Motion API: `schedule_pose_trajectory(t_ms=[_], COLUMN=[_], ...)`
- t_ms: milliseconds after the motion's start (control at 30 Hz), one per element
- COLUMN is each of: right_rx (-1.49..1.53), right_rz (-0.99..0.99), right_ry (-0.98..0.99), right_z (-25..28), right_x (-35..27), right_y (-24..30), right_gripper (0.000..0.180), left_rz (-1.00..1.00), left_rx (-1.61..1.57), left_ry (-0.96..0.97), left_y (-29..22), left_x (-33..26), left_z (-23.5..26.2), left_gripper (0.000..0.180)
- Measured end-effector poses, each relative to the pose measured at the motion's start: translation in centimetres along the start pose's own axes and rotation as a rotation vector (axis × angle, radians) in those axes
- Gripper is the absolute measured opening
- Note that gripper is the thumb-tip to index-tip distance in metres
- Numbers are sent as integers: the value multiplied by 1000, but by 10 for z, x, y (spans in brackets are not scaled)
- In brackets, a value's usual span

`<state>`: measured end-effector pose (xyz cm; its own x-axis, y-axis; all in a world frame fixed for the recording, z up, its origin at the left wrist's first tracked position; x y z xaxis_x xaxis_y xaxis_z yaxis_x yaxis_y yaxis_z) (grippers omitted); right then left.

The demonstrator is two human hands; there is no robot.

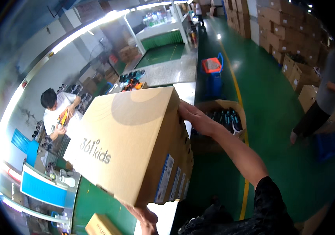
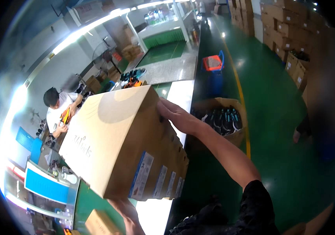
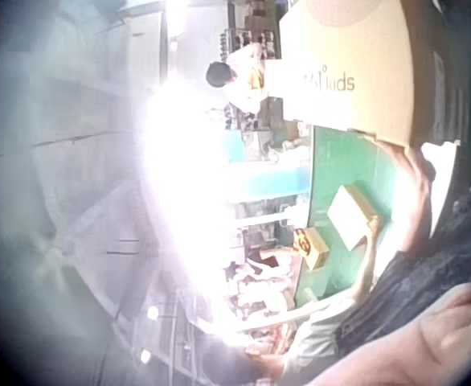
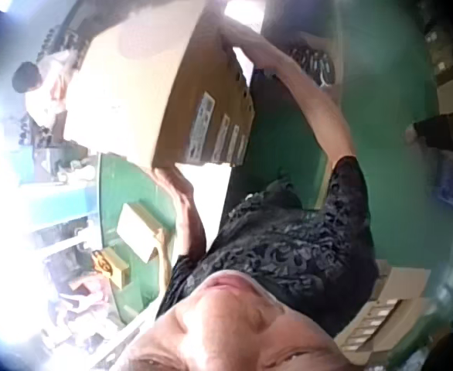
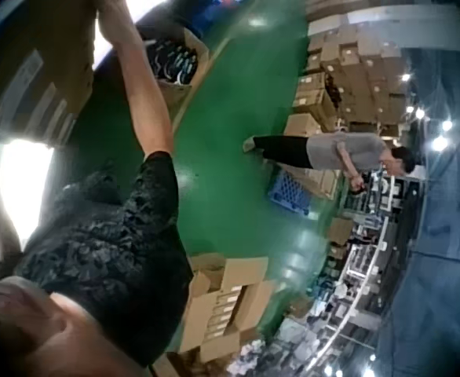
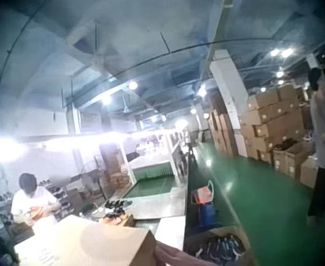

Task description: The person packs orange and black sneakers into cardboard boxes labeled '361° kids' on a green conveyor belt. They place the shoes into the boxes, cover them with white tissue paper, close the lids, and pass the boxes down the line.

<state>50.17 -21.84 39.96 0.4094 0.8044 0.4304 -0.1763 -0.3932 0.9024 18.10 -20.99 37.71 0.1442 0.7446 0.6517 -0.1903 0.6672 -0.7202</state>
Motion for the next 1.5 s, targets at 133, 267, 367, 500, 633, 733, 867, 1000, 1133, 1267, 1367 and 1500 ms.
schedule_pose_trajectory(t_ms=[133, 267, 367, 500, 633, 733, 867, 1000, 1133, 1267, 1367, 1500], right_rx=[184, -109, -533, -355, -90, 45, 149, -481, -567, -341, -212, -25], right_rz=[-23, 168, 514, 289, 78, -100, -736, -647, -812, -846, -1057, -1276], right_ry=[3, -46, -132, -288, -489, -650, -664, 245, 630, 224, 24, 53], right_z=[-4, -9, -7, 4, 41, 25, -11, -147, -264, -331, -384, -463], right_x=[6, 9, 1, -25, -57, -110, -255, -343, -343, -276, -237, -228], right_y=[-11, -5, -23, -66, -73, -97, -183, -160, -171, -215, -265, -328], right_gripper=[46, 37, 34, 38, 43, 48, 54, 15, 27, 34, 60, 66], left_rz=[196, 118, 14, -128, -239, -16, 295, 427, 519, 527, 545, 637], left_rx=[-347, -241, -163, -91, -133, 144, 526, 798, 1095, 1147, 1016, 273], left_ry=[-178, -229, -258, -302, -307, -216, -165, -78, 323, 143, -3, 13], left_y=[-3, -13, -31, -37, -41, 22, 166, 274, 382, 394, 379, 372], left_x=[-27, -28, -29, -45, -53, -69, -97, -78, -126, -138, -110, -125], left_z=[-26, -32, -27, -24, -13, 40, 123, 171, 168, 149, 176, 216], left_gripper=[39, 48, 56, 67, 79, 67, 70, 91, 102, 95, 78, 60])
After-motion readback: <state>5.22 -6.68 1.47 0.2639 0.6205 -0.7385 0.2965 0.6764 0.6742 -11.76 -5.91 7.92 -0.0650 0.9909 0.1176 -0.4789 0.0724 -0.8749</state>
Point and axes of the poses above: each hand's wrist, its own x-axis towards the middle knuckle, its own z-axis out of the back of the hand, y = z × x, the point moved 8 cm from there along x, towards the middle knuckle, and after that the axes turned 8 degrees about -y, right-handed, at the moved point
